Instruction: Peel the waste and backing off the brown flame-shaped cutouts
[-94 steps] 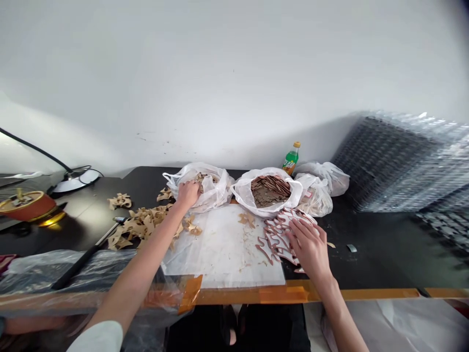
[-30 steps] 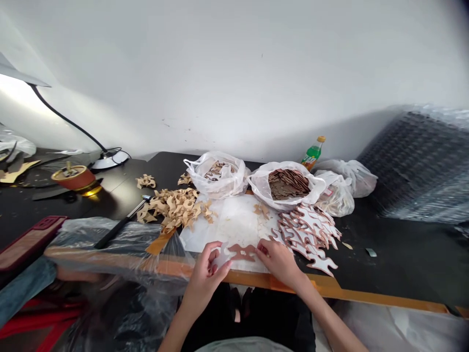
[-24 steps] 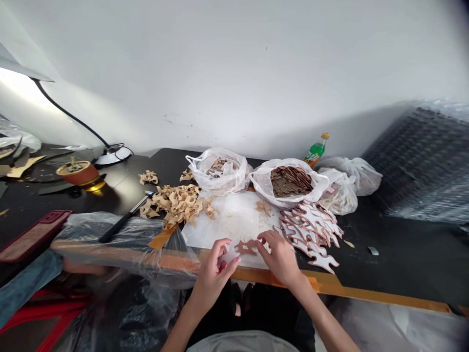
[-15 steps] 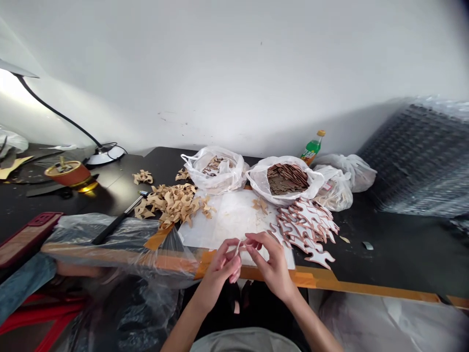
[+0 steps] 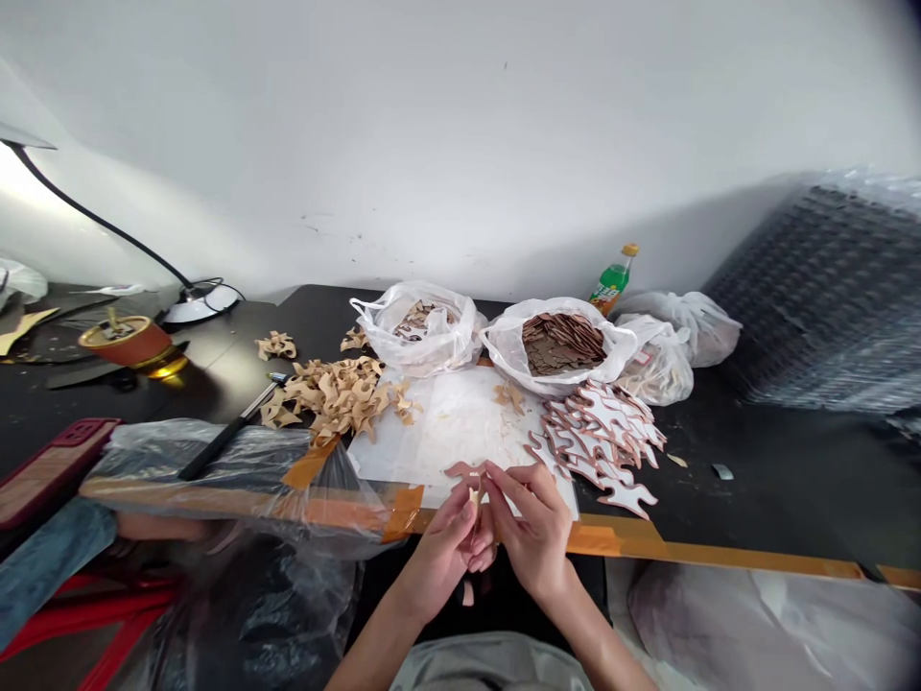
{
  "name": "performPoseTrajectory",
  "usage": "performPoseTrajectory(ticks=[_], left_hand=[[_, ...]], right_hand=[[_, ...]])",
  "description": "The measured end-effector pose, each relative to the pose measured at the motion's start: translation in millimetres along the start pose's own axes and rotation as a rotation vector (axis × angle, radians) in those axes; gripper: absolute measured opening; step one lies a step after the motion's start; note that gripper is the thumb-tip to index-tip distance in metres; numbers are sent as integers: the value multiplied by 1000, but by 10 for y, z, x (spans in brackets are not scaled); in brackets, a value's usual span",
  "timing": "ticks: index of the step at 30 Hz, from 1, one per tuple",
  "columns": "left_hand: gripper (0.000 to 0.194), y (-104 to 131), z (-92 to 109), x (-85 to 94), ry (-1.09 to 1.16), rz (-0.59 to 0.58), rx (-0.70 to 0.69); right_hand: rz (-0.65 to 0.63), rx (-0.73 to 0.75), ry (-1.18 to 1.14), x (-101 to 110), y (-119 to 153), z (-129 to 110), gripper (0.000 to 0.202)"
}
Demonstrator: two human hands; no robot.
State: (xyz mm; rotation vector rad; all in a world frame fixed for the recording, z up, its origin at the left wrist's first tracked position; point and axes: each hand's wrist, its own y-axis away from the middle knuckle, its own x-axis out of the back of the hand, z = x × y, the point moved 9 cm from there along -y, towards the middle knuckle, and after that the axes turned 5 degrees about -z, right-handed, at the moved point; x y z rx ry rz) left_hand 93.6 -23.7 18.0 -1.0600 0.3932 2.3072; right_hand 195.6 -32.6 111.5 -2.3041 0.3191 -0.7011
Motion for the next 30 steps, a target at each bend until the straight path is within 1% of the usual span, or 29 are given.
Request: performPoseTrajectory(ticks=[3,8,11,14,16,18,22,26,28,30], left_hand=[[50,5,-16,4,-56,30,-5],[53,72,-20,28,-262,86,14],[59,116,16,9,-411,106,49],[61,148,114,-33,-560,131,72],[62,165,185,-50,-636,159,85],[62,178,230,-62,-679,173,98],[58,197,239,-54,-730,187,101],[55,215,267,-42,-779,216,53],[56,219,279,-48,-793,218,50],[55,218,285,-62,-796,207,61]], right_hand=[[12,64,95,-6,72,-23,44],[22,90,143,3,142,-43,51],[1,54,87,8,148,-19,50],[-62,-7,30,-7,114,27,45],[-64,-10,21,16,86,21,42],[-18,12,32,71,70,-5,40],[48,46,59,127,102,-34,42],[7,26,50,98,139,-3,46],[-10,23,59,95,139,-4,46],[15,35,73,128,136,-21,47]])
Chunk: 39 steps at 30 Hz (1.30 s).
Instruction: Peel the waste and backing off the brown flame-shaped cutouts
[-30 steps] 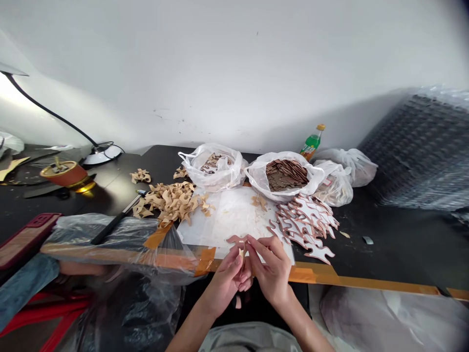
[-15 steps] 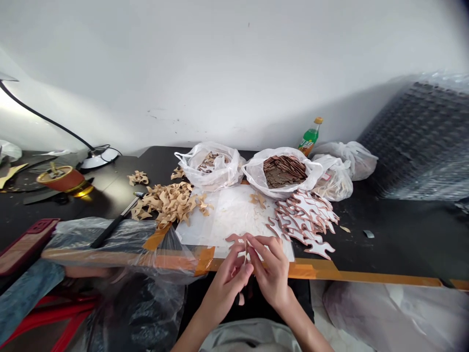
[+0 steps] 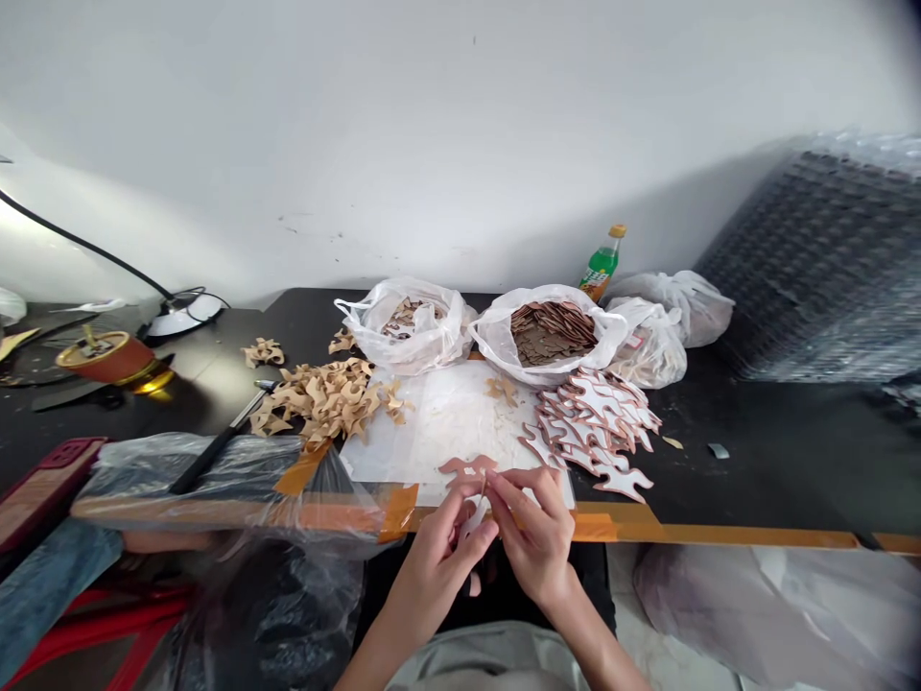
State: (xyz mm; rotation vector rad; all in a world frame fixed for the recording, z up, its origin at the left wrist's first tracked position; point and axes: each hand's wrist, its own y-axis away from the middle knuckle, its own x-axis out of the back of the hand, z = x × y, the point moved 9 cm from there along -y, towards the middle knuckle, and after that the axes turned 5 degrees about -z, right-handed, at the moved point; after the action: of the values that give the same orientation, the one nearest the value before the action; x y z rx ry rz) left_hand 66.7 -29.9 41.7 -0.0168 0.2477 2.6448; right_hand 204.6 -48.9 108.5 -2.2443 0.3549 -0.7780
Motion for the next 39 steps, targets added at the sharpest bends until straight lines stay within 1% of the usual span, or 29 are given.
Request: performPoseTrajectory(ticks=[3,5,8,11,16,20,26,32,36,39], left_hand=[[53,1,24,-17,-6,-22,7],[50,2,39,-38,-21,-37,15],[50,4,60,-92,-24,-72,35],[54,1,78,-138,15,-98,65],[56,-19,111,-172,34,-117,77],[57,-21,101,-194,56,-126,88],[55,-22,76,-188,17,-123,98],[49,-46,42,-140,-6,-106,73],[50,-80,-9,-162,100,-132,59],[51,-118,-62,-151,218,-122,33]], right_hand=[[61,26,41,62,16,-24,53],[76,55,80,75,49,-39,55],[64,79,152,66,111,-34,55],[61,73,204,70,159,-9,57],[47,49,220,68,217,54,57],[38,38,246,56,255,96,57],[55,45,240,74,215,90,48],[0,36,137,71,117,111,32],[-39,55,160,45,84,70,23],[-82,76,148,2,69,15,19]])
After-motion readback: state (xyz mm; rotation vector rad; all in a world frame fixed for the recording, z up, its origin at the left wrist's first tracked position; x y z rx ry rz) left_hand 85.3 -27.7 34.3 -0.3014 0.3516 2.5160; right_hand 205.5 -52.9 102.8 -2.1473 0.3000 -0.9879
